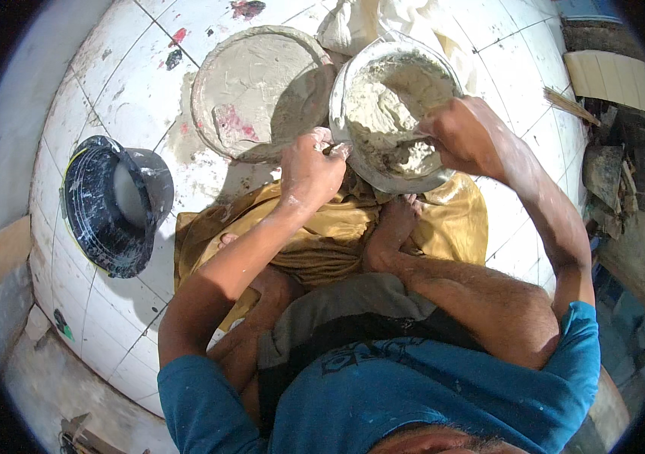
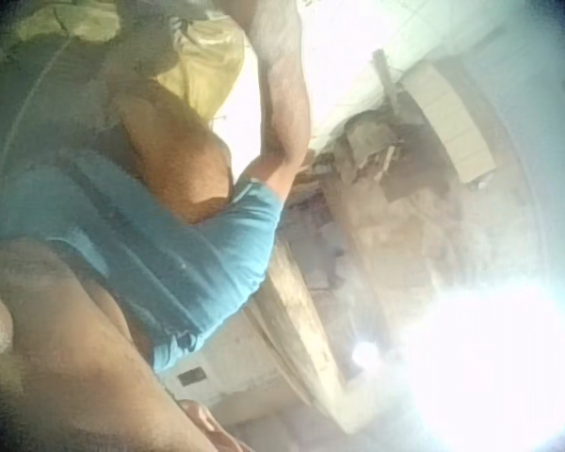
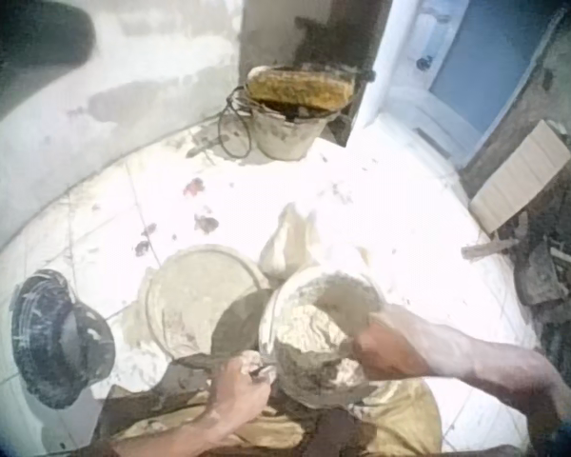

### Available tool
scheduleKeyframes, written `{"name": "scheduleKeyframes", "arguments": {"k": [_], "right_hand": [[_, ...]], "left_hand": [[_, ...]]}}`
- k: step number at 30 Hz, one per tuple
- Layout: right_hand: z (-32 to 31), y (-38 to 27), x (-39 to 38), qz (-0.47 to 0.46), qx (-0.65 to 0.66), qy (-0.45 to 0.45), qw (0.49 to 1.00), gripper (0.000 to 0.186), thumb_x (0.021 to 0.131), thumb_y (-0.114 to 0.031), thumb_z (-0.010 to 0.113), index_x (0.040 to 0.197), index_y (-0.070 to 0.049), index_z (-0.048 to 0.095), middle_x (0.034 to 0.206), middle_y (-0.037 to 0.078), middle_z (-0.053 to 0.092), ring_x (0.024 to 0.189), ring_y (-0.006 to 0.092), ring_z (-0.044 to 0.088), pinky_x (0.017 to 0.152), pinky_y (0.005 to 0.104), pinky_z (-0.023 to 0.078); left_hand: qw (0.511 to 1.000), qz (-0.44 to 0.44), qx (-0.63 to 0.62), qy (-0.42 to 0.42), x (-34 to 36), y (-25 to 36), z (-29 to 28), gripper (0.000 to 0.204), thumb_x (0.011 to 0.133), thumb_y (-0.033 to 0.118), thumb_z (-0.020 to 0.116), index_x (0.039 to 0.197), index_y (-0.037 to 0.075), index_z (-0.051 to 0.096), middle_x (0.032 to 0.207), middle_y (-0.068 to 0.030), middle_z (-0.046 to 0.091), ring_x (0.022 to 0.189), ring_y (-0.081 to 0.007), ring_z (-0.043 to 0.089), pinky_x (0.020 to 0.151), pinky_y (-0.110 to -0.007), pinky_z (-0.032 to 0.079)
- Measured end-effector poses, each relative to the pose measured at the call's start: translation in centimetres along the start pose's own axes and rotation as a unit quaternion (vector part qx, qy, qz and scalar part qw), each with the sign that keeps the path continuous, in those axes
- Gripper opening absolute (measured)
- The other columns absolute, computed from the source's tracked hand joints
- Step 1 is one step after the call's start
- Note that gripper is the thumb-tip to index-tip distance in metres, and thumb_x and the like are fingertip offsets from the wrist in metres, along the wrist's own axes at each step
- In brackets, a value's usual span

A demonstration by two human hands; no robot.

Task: The person mixes a white powdery substance with water in a bucket using their hands, then scoops the mixture onto a cloth and applies it to a damaged wall. The person sits on the floor during mixing and stands to apply the material.

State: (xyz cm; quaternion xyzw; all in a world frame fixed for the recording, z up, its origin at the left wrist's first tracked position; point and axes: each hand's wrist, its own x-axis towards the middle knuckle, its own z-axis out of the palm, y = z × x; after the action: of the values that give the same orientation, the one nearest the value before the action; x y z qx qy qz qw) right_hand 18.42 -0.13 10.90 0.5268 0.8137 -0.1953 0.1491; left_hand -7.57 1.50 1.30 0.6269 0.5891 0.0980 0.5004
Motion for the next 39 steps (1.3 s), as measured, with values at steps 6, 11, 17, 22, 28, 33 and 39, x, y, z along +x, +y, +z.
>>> {"name": "scheduleKeyframes", "arguments": {"k": [6, 11, 17, 22, 28, 33, 39], "right_hand": [[2.1, -2.6, -0.8, 0.004, 0.006, 0.016, 1.000, 0.025, 0.080, -0.001, 0.065, 0.101, -0.006, 0.078, 0.080, 0.017, 0.072, 0.071, 0.0307, 0.075, 0.063, 0.0433, 0.062], [9.3, -0.2, 5.2, 0.040, -0.068, 0.024, 0.997, 0.018, 0.086, -0.015, 0.068, 0.097, -0.003, 0.075, 0.092, 0.020, 0.073, 0.078, 0.0325, 0.076, 0.064, 0.0465, 0.063], [4.7, 3.0, 6.4, 0.117, -0.071, 0.096, 0.986, 0.017, 0.086, -0.014, 0.065, 0.093, -0.001, 0.074, 0.088, 0.022, 0.074, 0.077, 0.0360, 0.076, 0.068, 0.0441, 0.062], [0.9, 0.8, 3.6, 0.122, -0.068, 0.146, 0.979, 0.012, 0.084, -0.008, 0.063, 0.087, -0.003, 0.073, 0.073, 0.019, 0.071, 0.066, 0.0338, 0.073, 0.062, 0.0458, 0.060], [6.0, 1.5, 7.2, 0.093, 0.012, 0.041, 0.995, 0.015, 0.079, -0.013, 0.068, 0.085, -0.001, 0.073, 0.080, 0.021, 0.073, 0.075, 0.0394, 0.074, 0.070, 0.0472, 0.061], [7.8, 0.9, 4.6, 0.029, 0.124, 0.060, 0.990, 0.014, 0.078, -0.012, 0.067, 0.084, -0.001, 0.071, 0.075, 0.023, 0.069, 0.073, 0.0441, 0.069, 0.066, 0.0492, 0.058], [3.2, -3.0, -0.7, 0.033, 0.079, 0.060, 0.995, 0.012, 0.078, -0.009, 0.065, 0.085, -0.003, 0.072, 0.073, 0.021, 0.070, 0.070, 0.0379, 0.072, 0.064, 0.0473, 0.059]], "left_hand": [[1.000, -0.005, -0.012, -0.013, 0.0, 0.0, -0.2, 0.027, 0.087, 0.021, 0.074, 0.105, 0.002, 0.076, 0.100, -0.0233, 0.076, 0.098, -0.0422, 0.072, 0.087, -0.048, 0.054], [0.999, 0.046, -0.002, -0.020, 0.6, 0.0, 0.0, 0.026, 0.086, 0.020, 0.075, 0.104, 0.001, 0.076, 0.099, -0.0231, 0.076, 0.097, -0.0421, 0.072, 0.087, -0.048, 0.054], [0.999, 0.014, 0.010, -0.035, 1.0, -0.3, 0.0, 0.027, 0.086, 0.020, 0.076, 0.104, 0.000, 0.076, 0.099, -0.0235, 0.076, 0.097, -0.0418, 0.072, 0.088, -0.048, 0.054], [0.999, 0.015, 0.004, -0.034, 0.9, -0.5, -0.3, 0.028, 0.086, 0.020, 0.076, 0.105, 0.000, 0.076, 0.099, -0.0236, 0.076, 0.096, -0.0415, 0.072, 0.087, -0.048, 0.054], [1.000, 0.017, -0.002, -0.010, 0.9, -0.4, 0.3, 0.022, 0.088, 0.017, 0.076, 0.103, 0.000, 0.075, 0.097, -0.0195, 0.077, 0.092, -0.0346, 0.074, 0.083, -0.042, 0.055], [0.999, 0.046, -0.006, 0.005, 0.7, -1.6, 0.8, 0.022, 0.088, 0.016, 0.075, 0.103, 0.000, 0.075, 0.098, -0.0200, 0.077, 0.093, -0.0364, 0.074, 0.083, -0.043, 0.055], [1.000, 0.026, 0.002, -0.009, 0.5, -0.7, 0.1, 0.025, 0.087, 0.019, 0.074, 0.103, 0.000, 0.076, 0.098, -0.0231, 0.076, 0.095, -0.0423, 0.072, 0.085, -0.048, 0.054]]}}
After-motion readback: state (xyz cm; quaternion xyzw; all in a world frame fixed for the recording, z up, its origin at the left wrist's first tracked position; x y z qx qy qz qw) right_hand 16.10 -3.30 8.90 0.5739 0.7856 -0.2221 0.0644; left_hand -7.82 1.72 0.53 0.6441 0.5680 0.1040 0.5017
